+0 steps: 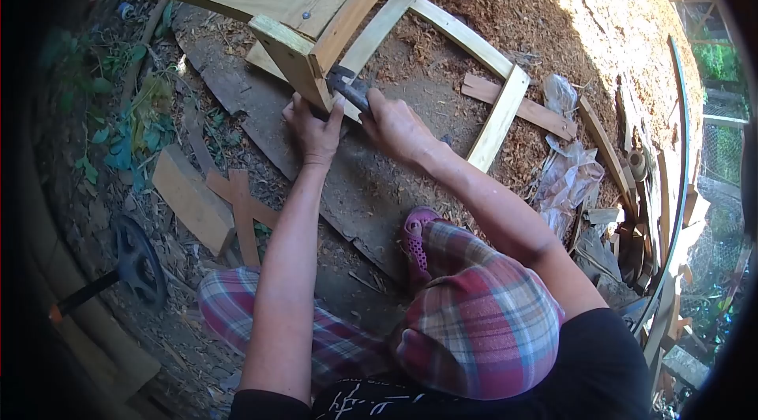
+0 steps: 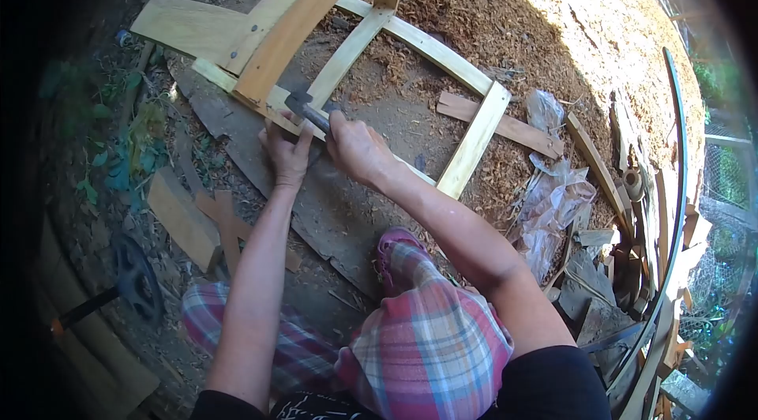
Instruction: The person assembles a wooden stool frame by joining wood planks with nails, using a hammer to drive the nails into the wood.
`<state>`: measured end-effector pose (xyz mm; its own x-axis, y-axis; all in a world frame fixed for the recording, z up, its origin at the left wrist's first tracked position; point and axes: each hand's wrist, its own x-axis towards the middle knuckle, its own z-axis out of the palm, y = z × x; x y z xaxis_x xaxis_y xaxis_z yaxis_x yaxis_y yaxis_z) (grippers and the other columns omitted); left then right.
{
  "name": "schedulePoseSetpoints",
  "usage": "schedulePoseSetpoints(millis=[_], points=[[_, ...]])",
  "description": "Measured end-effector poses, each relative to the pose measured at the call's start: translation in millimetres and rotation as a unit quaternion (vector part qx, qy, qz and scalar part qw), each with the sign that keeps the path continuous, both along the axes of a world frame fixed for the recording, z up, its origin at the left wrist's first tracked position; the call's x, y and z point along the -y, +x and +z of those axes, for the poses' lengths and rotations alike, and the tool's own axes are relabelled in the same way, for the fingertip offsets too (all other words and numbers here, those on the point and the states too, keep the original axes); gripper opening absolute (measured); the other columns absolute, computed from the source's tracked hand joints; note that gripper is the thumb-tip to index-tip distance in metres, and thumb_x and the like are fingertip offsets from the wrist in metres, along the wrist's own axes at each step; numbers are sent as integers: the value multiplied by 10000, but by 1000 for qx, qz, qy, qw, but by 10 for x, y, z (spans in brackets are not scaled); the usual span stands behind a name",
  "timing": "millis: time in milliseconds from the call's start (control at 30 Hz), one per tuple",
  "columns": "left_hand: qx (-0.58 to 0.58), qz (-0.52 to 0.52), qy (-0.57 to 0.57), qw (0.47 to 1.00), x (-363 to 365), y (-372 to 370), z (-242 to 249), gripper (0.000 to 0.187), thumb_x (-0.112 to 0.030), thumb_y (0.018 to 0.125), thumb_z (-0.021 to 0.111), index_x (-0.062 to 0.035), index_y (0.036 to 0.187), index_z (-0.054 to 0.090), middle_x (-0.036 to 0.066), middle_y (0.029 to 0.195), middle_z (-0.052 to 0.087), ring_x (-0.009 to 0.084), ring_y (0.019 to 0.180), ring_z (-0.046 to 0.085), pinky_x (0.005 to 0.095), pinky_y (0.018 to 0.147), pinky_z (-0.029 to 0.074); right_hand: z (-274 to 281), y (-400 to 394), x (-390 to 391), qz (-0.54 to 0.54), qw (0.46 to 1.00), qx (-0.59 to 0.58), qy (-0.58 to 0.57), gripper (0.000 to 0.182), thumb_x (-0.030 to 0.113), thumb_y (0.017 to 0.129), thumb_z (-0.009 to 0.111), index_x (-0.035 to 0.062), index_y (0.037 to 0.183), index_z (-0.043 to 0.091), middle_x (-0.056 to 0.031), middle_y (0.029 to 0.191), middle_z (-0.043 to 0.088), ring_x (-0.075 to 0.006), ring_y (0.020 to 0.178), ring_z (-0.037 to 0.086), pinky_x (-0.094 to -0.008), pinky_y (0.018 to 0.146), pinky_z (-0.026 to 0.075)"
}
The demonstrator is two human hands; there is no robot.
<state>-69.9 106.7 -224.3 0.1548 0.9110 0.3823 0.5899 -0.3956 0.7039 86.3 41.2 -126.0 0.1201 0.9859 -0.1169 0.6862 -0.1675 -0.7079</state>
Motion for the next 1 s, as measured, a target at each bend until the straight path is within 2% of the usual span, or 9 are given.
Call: schedulePoseSetpoints(millis=[100,167,300,433,533,633,733,833,1000], points=[[43,-19,-38,998,-1,-3,4,501,-397,753,775,-86,1079,558,138,1007,592,375,955,538,486,865,410,266,-66,85,0,1000,-30,3,238,140,905,587,0,1025,436,-314,795,616,-515,809,607,-559,678,472],[32,-4,-4,999,28,-16,-93,501,-402,754,777,-81,1075,563,138,1010,590,375,956,541,483,858,414,345,-99,115,-79,993,-67,53,245,141,899,595,1,1025,438,-316,803,618,-514,806,609,-564,682,472],[25,7,-20,999,-66,29,95,457,-350,765,759,-73,1070,562,143,1011,594,367,952,549,484,846,424,0,20,30,8,999,30,-20,174,136,915,533,-3,957,436,-308,744,611,-522,762,595,-599,689,456],[33,-8,-46,998,43,10,27,465,-349,762,763,-63,1074,569,160,1003,604,383,957,566,493,835,443,445,-56,68,-53,995,-39,75,155,131,915,507,-1,976,452,-317,808,632,-520,813,615,-575,707,490],[22,-4,-12,1000,11,-4,-3,478,-375,765,774,-60,1060,568,153,1005,603,373,936,583,487,824,448,-23,-51,121,-44,999,-10,6,179,135,917,541,-3,995,457,-314,819,631,-512,822,616,-562,707,488],[31,-28,-1,999,-34,-16,-15,482,-387,768,777,-60,1055,570,154,1001,592,366,940,575,474,816,448,71,18,-31,10,998,39,-45,178,119,916,565,-2,994,459,-316,797,620,-515,818,608,-556,692,475],[20,-14,-27,999,5,2,-5,488,-395,769,772,-72,1071,565,135,1018,577,354,974,550,468,872,406,403,-42,62,-54,997,-37,52,138,94,905,495,-12,986,460,-317,825,635,-523,827,617,-581,740,490],[16,-5,-8,1000,28,11,-4,499,-403,770,757,-83,1094,551,112,1035,571,349,1019,523,476,922,352,-166,-40,94,-40,998,11,-52,154,109,904,511,-12,981,455,-322,812,627,-524,820,610,-586,729,482],[12,-29,13,999,-31,-16,-31,492,-392,773,745,-84,1096,540,115,1037,563,338,1015,506,456,900,358,261,17,6,-42,998,-28,23,176,82,880,567,-9,977,452,-324,798,617,-520,811,599,-567,680,470]])
